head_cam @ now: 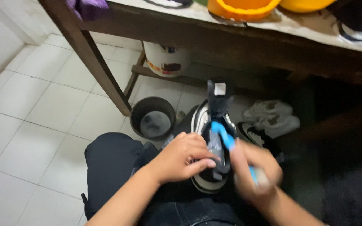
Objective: The person scrubs a black and white sneaker with a blue toothbrush, repeatedly dipping the brush into a green bowl of soapy water. They scrub the upper, sides, and heel of the shoe while holding it on their lap.
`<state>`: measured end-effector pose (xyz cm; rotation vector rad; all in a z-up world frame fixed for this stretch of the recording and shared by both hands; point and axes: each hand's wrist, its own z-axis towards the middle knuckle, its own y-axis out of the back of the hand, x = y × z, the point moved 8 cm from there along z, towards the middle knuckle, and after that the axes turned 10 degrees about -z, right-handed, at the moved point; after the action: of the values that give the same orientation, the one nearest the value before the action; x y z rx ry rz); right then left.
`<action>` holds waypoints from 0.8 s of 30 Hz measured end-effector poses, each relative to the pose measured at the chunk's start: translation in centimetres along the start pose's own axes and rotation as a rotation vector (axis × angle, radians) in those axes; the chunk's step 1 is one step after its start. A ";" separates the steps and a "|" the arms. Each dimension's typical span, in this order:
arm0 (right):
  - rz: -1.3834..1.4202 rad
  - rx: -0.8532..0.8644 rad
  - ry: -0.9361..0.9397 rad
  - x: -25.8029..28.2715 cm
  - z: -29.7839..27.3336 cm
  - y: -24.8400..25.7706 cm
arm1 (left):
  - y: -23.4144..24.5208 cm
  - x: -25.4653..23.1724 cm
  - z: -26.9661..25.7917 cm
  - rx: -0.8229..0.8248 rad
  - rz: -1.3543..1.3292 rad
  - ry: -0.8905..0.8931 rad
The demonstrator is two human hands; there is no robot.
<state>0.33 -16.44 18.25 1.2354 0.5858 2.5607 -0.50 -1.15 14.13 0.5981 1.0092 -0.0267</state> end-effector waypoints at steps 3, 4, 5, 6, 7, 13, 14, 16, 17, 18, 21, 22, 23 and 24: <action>0.418 -0.030 0.196 3.7 -0.5 1.1 | -0.5 -0.4 -0.2 0.035 0.015 -0.021; 0.127 -0.048 0.103 -0.4 -0.9 0.3 | -0.4 -0.2 -0.3 0.022 -0.008 -0.009; -0.161 -0.067 0.013 -4.6 -1.1 -0.4 | -0.1 0.0 -0.3 0.008 -0.027 -0.001; -0.166 -0.074 0.014 -2.3 -0.7 0.3 | -0.5 -0.1 -0.1 0.013 -0.027 -0.008; -0.099 0.003 0.084 0.4 -0.2 0.2 | -0.1 -0.1 0.1 -0.066 -0.187 -0.007; 0.196 0.067 0.183 3.7 0.8 -0.8 | -0.8 8.7 -0.7 -0.499 -0.300 0.481; 0.200 0.057 0.201 3.0 0.6 -0.8 | -4.0 12.5 -1.5 -0.393 -0.457 0.712; 0.206 0.015 0.206 5.3 -0.5 1.3 | -5.3 13.0 -1.8 -0.417 -0.493 0.703; 0.218 -0.022 0.206 6.5 -0.9 2.4 | -5.8 13.3 -1.9 -0.443 -0.529 0.702; 0.218 -0.023 0.215 3.7 -0.9 1.6 | -5.4 13.6 -1.4 -0.447 -0.525 0.695; -0.065 -0.101 0.174 -0.4 -1.9 1.3 | -5.2 12.7 -1.1 -0.473 -0.468 0.690; -0.031 -0.035 0.065 0.0 -1.2 1.4 | -5.0 11.9 -0.9 -0.471 -0.484 0.749; 0.011 0.040 -0.038 0.4 -0.4 1.4 | -4.6 11.1 -0.9 -0.482 -0.499 0.812; 0.013 0.045 -0.031 1.8 0.1 1.1 | -4.4 11.3 -0.9 -0.491 -0.498 0.808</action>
<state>-0.69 -16.70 20.03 1.2954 0.6342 2.5479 3.67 -1.59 2.70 -0.1399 1.8585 0.0271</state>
